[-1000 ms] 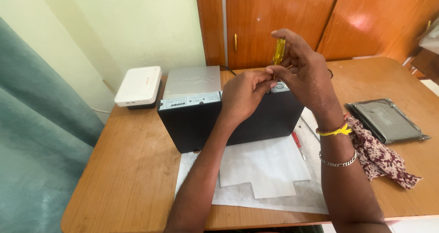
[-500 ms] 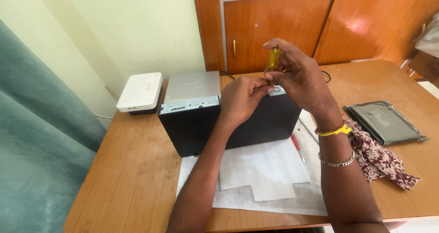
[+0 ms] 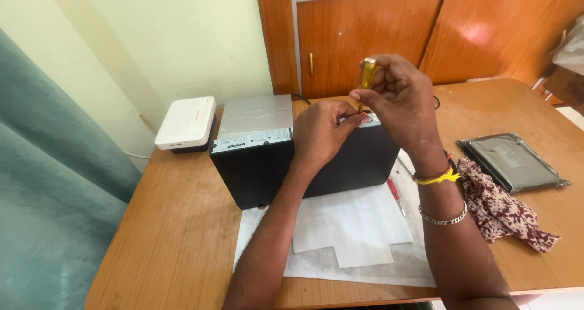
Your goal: The person unscrews screws from the rear and side panels of a black Bose amplifier using a yellow-handled screwdriver, turning the unit over and upright to reach different sides and placing removed screws on the table.
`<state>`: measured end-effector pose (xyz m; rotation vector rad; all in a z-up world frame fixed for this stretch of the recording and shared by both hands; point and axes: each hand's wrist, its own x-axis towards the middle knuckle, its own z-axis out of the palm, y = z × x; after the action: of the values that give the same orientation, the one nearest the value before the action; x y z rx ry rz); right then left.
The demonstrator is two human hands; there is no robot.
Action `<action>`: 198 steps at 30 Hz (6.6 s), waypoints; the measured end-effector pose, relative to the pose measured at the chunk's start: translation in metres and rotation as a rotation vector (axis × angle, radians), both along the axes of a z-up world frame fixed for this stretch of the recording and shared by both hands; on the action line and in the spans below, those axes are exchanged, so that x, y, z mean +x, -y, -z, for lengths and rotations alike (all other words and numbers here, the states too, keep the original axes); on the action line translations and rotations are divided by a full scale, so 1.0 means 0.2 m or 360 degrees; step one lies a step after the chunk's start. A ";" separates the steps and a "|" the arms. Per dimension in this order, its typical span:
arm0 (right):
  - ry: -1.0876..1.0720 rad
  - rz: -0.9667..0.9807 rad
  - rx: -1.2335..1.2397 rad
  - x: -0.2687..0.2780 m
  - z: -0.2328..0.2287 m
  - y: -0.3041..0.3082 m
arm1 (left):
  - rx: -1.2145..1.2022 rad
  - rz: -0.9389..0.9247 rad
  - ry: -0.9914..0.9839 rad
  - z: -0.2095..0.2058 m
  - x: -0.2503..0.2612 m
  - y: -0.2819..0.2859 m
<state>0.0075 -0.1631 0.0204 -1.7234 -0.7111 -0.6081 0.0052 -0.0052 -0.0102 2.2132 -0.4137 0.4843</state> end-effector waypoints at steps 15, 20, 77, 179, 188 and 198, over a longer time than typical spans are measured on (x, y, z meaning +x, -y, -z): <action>0.0066 -0.0057 -0.0019 -0.07 -0.03 -0.02 | -0.0038 0.0066 -0.0008 -0.01 -0.01 -0.01; -0.0006 -0.0102 -0.0140 -0.09 -0.04 0.02 | -0.0191 0.0272 0.0010 -0.01 0.00 -0.03; -0.0105 0.0045 -0.0193 -0.17 -0.08 0.00 | -0.0139 0.0125 0.0030 -0.04 -0.10 -0.03; 0.0150 -0.0132 -0.1538 -0.18 0.92 -0.24 | 0.0243 0.0284 0.0114 -0.09 -0.07 -0.30; 0.0069 -0.0102 -0.1548 -0.30 0.86 -0.10 | 0.0138 0.0254 -0.0354 -0.20 -0.12 -0.37; -0.0729 0.0888 -0.1482 -0.21 0.70 0.51 | -0.0194 0.0365 -0.0444 -0.16 -0.11 -0.34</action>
<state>-0.0341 -0.2651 -0.1196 -2.8506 -0.1483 -0.2039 -0.0174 0.0633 0.0228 2.0459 -0.4670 0.0738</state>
